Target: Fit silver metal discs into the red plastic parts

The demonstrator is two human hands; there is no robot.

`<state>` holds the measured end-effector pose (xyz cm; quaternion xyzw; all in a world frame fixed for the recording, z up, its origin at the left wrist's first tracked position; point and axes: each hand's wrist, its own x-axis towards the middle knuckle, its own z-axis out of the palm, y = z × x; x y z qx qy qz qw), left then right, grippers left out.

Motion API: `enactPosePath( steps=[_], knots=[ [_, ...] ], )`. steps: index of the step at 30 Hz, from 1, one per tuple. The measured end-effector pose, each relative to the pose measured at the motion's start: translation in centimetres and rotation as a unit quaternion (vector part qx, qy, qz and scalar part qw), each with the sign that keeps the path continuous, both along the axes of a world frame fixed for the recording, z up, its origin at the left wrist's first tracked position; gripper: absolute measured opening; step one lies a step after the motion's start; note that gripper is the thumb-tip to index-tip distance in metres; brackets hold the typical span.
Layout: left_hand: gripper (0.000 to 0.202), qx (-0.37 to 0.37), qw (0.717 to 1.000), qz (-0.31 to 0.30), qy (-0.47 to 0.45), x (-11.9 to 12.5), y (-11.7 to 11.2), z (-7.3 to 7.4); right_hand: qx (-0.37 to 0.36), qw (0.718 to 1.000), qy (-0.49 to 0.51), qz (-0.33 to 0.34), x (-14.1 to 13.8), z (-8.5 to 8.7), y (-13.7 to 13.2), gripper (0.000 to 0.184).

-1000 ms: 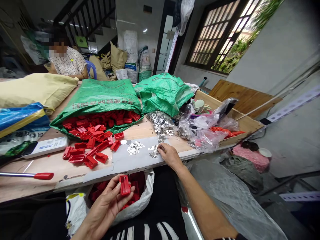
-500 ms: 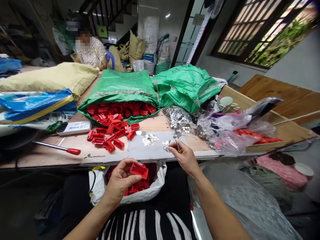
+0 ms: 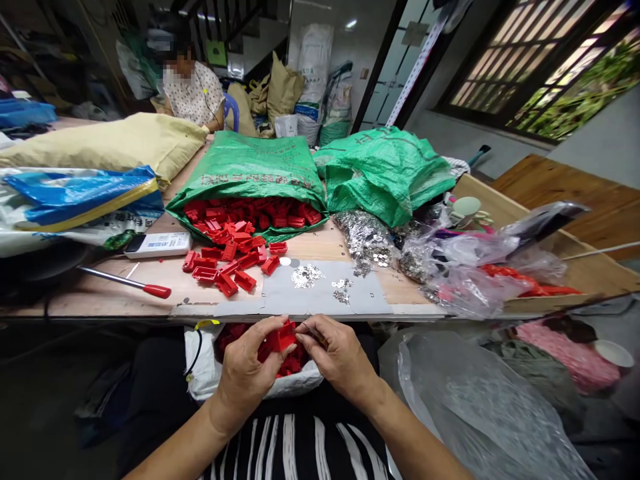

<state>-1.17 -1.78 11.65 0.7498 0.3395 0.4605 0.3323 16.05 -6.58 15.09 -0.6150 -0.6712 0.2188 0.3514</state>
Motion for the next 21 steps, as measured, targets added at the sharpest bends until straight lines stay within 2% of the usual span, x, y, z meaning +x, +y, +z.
enactPosePath(
  steps=[8, 13, 17, 21],
  knots=[
    [0.042, -0.028, 0.999, -0.015, -0.021, -0.2, -0.5, 0.0, -0.010, 1.000, -0.009, 0.022, -0.8, 0.1, 0.3, 0.013],
    [0.041, -0.053, 0.998, 0.015, -0.024, -0.2, -0.7, -0.3, -0.072, 0.991, 0.108, 0.041, -0.3, -0.1, 0.3, 0.016],
    [0.038, -0.074, 0.996, 0.012, -0.041, -0.3, -0.9, -0.1, -0.098, 0.974, 0.201, 0.041, 0.3, -0.9, 0.0, 0.019],
    [0.038, -0.108, 0.992, 0.004, -0.068, -0.3, -1.1, 0.2, -0.093, 0.973, 0.212, 0.004, 0.4, -1.4, -0.3, 0.015]
  ],
)
